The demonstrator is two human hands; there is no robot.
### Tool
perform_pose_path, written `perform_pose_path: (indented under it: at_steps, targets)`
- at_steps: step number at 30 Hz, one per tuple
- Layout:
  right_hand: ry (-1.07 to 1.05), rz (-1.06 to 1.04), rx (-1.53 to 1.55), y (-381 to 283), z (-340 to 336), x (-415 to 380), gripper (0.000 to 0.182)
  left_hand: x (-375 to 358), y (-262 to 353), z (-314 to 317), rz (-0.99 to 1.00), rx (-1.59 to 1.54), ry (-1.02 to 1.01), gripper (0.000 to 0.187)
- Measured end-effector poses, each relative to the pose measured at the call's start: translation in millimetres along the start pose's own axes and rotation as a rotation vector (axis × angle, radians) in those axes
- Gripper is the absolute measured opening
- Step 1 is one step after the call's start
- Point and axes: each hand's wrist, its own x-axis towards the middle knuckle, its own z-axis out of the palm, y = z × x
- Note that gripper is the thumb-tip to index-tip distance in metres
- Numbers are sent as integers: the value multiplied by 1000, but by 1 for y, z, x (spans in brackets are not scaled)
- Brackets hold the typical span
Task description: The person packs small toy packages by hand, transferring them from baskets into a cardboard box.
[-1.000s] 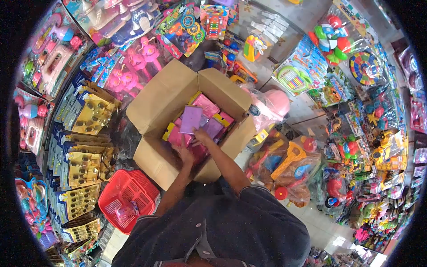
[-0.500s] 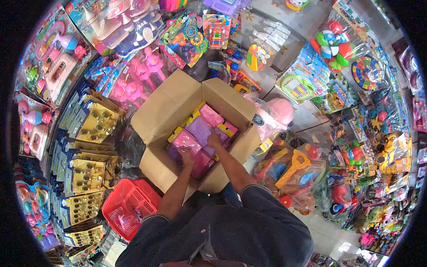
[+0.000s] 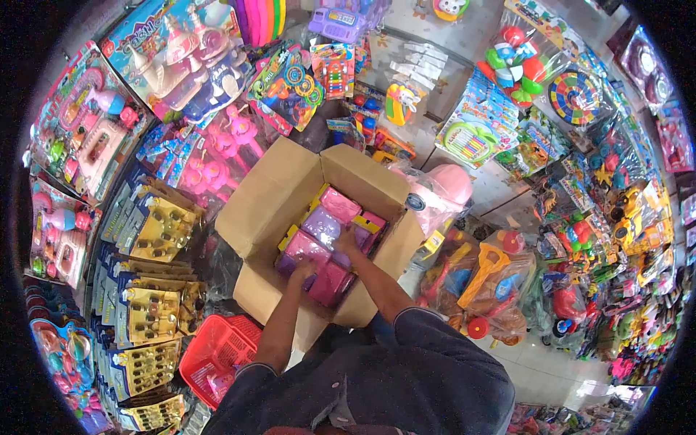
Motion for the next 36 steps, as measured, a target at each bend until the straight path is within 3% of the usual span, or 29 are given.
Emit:
perform_pose_path:
  at_steps: [3,5,7,9,11,13,16,20,21,23,27,36]
  targets:
    - [-100,-1,-57,-2,-4,7,94,15,-5,12,86,57,-56,85]
    - [-149,-17,-77,4,-4,7,94,13,-12,17,210,169,-102,85]
    - [-175,-57,-83,19,0,16,93,-33,24,-13,315,375,-198,76]
    - [-207,-68,-84,16,-5,12,91,-55,31,-15,303,218,-169,66]
    - [-205,-60,-145,6,-8,3,88,-73,36,-12,167,-298,-10,55]
    - [-168,-25,-257,-25,-14,-27,82,-91,41,-18,333,-413,0,48]
    - [-22,-257,3,-26,-6,-56,63,-107,39,-11,452,-463,49,42]
    - [51,-269,571,-57,-40,-151,36,-154,57,-15,471,-537,42,37]
    - [94,-280,716,-64,-48,-180,30,-162,57,-6,606,-617,120,33]
    - [188,-373,786,-57,-54,-230,29,-201,67,-5,647,-665,138,31]
    - [216,-208,897,-22,-50,-319,29,-249,53,24,638,-994,-48,29]
    - [437,24,971,38,7,-480,28,-343,-23,95,698,-633,-335,33]
